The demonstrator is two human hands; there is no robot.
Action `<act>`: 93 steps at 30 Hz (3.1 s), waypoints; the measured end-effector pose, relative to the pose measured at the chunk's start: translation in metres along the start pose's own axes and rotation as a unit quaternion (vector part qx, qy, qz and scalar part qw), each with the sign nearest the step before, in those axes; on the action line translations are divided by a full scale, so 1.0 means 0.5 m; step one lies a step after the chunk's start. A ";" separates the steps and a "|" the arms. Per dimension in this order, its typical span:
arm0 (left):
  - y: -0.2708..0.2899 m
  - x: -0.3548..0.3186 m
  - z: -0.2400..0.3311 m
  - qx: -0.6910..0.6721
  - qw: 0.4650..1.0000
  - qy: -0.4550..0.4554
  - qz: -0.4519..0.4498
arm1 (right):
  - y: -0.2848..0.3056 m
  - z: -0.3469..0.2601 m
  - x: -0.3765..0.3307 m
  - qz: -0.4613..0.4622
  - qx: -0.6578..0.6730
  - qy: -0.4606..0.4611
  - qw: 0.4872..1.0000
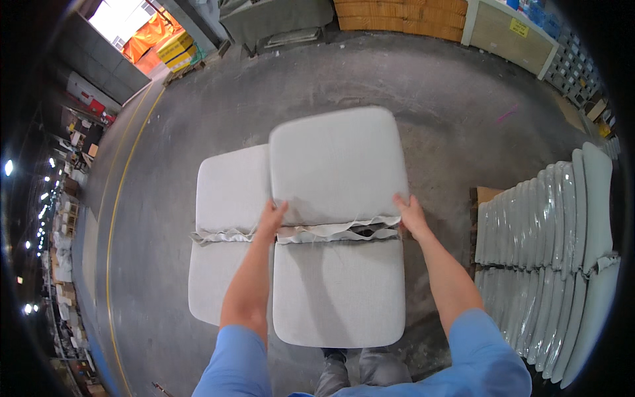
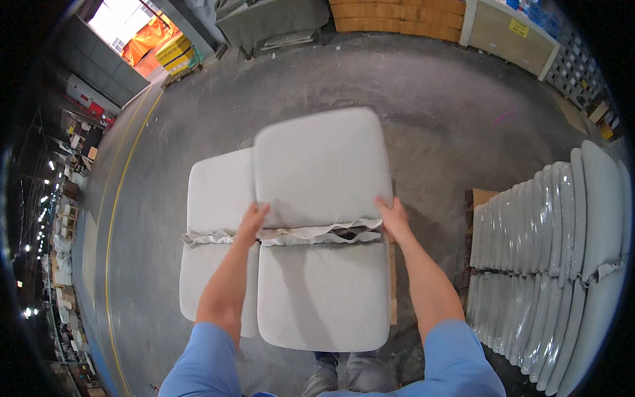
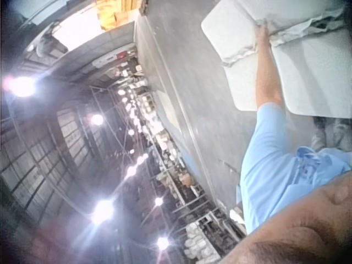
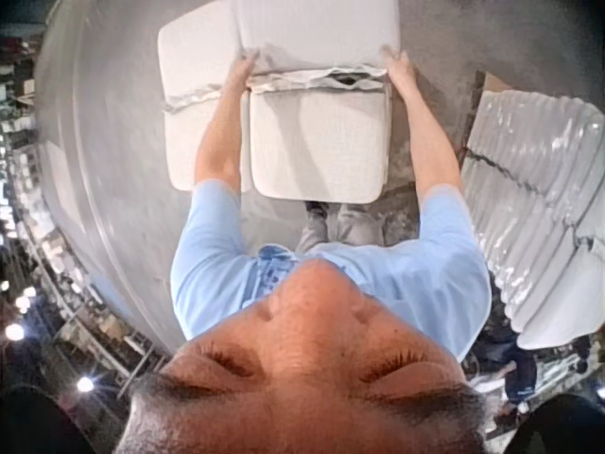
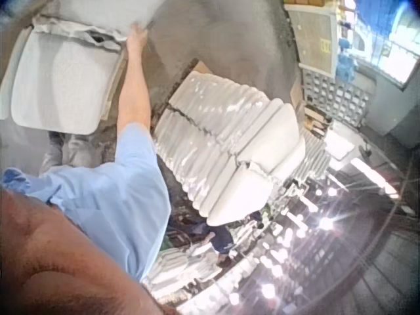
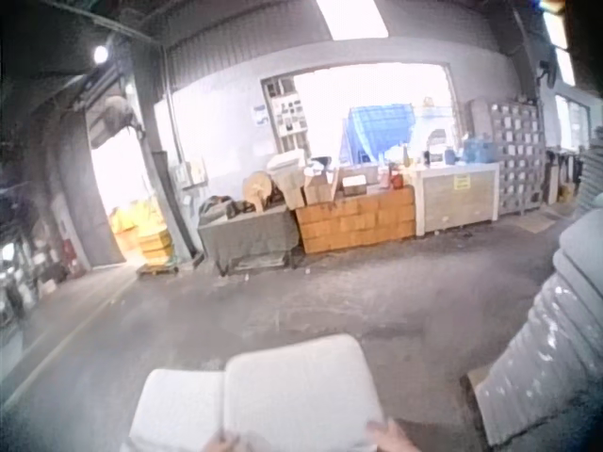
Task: The person uses a screwdriver to pry open the seam of a white cushion cover and then uses scissors to trim excess fabric along the edges. The person handles multiple cushion covers, placing them on a work table and stacking them after trimming.
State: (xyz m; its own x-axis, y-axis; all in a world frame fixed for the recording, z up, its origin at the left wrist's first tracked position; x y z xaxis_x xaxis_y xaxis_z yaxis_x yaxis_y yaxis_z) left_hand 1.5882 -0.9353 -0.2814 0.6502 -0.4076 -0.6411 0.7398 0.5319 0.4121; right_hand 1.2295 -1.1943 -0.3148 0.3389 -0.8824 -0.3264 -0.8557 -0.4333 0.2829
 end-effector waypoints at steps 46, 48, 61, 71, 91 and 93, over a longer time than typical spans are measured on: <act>-0.552 -1.929 -1.485 -0.689 0.463 0.321 0.455 | -0.809 0.332 -1.835 -0.697 -0.507 0.245 0.443; -0.616 -2.010 -1.513 -0.707 0.316 0.373 0.511 | -0.835 0.389 -1.989 -0.719 -0.506 0.252 0.404; -0.847 -2.318 -1.519 -0.701 -0.191 0.271 0.632 | -0.188 0.993 -3.151 -0.846 -0.193 0.470 -0.162; -1.042 -2.710 -1.552 -0.515 -0.243 0.376 0.731 | -0.006 1.040 -3.240 -0.811 -0.222 0.529 -0.113; -1.720 -3.309 -1.466 -0.418 -0.248 0.652 0.582 | 0.349 1.101 -3.278 -0.848 -0.175 0.481 -0.137; -1.746 -3.301 -1.458 -0.430 -0.261 0.642 0.579 | 0.447 1.134 -3.267 -0.838 -0.062 0.520 -0.155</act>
State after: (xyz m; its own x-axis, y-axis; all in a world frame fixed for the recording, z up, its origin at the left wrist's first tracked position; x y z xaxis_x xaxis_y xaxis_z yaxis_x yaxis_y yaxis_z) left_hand -0.2570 -0.1858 -0.0551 -0.9814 -0.1310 -0.1400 -0.0247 -0.6379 0.7698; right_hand 0.2630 0.2544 -0.2295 -0.5912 0.7968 0.1252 0.5753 0.3078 0.7578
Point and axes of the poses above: each hand's wrist, its own x-axis towards the middle knuckle, its own y-axis out of the back of the hand, z = x × y, the point moved 6 cm from there along x, towards the middle knuckle, and after that the axes turned 7 degrees about y, right-handed, at the moved point
